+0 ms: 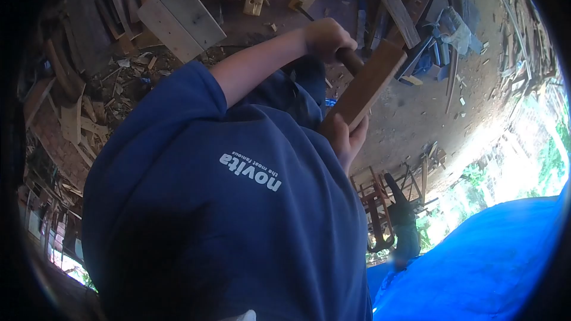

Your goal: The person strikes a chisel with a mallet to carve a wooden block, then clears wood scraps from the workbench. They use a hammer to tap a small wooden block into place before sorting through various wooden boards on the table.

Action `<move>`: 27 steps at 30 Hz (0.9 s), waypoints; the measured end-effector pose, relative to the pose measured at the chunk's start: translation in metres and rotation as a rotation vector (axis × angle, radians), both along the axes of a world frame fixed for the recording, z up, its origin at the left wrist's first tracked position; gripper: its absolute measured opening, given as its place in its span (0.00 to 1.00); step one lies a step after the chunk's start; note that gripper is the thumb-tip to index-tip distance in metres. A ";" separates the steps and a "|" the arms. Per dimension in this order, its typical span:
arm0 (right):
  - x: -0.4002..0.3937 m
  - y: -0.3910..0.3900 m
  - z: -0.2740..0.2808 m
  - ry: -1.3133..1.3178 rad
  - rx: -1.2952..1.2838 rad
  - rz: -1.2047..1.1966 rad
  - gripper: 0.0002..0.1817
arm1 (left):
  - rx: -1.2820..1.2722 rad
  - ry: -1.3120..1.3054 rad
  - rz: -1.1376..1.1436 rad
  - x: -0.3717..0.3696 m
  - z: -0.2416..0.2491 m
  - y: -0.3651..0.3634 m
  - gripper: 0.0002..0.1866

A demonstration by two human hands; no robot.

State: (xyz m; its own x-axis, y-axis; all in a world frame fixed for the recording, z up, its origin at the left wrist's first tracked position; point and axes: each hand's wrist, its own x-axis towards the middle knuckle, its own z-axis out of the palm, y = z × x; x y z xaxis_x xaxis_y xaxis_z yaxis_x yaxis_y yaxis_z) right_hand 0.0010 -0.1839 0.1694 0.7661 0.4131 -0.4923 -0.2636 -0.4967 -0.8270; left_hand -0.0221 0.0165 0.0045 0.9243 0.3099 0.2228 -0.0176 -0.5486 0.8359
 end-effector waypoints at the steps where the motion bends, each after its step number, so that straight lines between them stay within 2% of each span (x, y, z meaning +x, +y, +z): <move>1: 0.002 -0.001 -0.002 0.002 0.005 0.004 0.24 | 0.005 0.002 0.004 0.000 0.002 0.001 0.09; 3: 0.003 -0.007 -0.004 -0.029 0.187 -0.135 0.22 | -0.051 -0.077 0.047 -0.003 0.010 -0.005 0.10; 8: 0.020 0.010 0.019 -0.079 0.255 -0.194 0.24 | -0.086 -0.144 0.043 -0.001 0.023 -0.003 0.11; 18: 0.004 0.012 0.022 -0.044 0.275 -0.217 0.27 | -0.119 -0.234 0.029 -0.008 0.010 -0.004 0.11; 20: 0.010 0.004 0.017 -0.131 0.536 -0.073 0.27 | -0.107 -0.254 0.048 -0.008 0.008 -0.006 0.11; 21: 0.016 -0.010 0.006 -0.131 0.536 -0.073 0.27 | -0.097 -0.274 0.065 -0.007 0.006 -0.007 0.11; 22: 0.018 -0.016 -0.001 -0.078 0.482 -0.001 0.27 | -0.098 -0.276 0.065 -0.006 0.004 -0.007 0.11; 24: 0.012 -0.007 0.007 -0.074 0.160 0.103 0.26 | -0.114 -0.294 0.166 -0.002 0.001 -0.006 0.11; 25: 0.001 0.009 0.020 -0.120 -0.110 0.130 0.25 | -0.113 -0.300 0.166 0.000 0.000 -0.006 0.11; 27: 0.001 -0.004 0.000 -0.195 -0.008 -0.002 0.23 | -0.089 -0.312 0.210 0.002 -0.001 -0.007 0.11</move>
State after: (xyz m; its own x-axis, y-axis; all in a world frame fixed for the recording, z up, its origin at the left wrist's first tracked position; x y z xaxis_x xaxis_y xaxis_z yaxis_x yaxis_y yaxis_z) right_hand 0.0023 -0.1878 0.1694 0.8483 0.4084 -0.3371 -0.0993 -0.5027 -0.8587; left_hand -0.0198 0.0093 0.0036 0.7309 0.5159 0.4468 -0.1736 -0.4927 0.8527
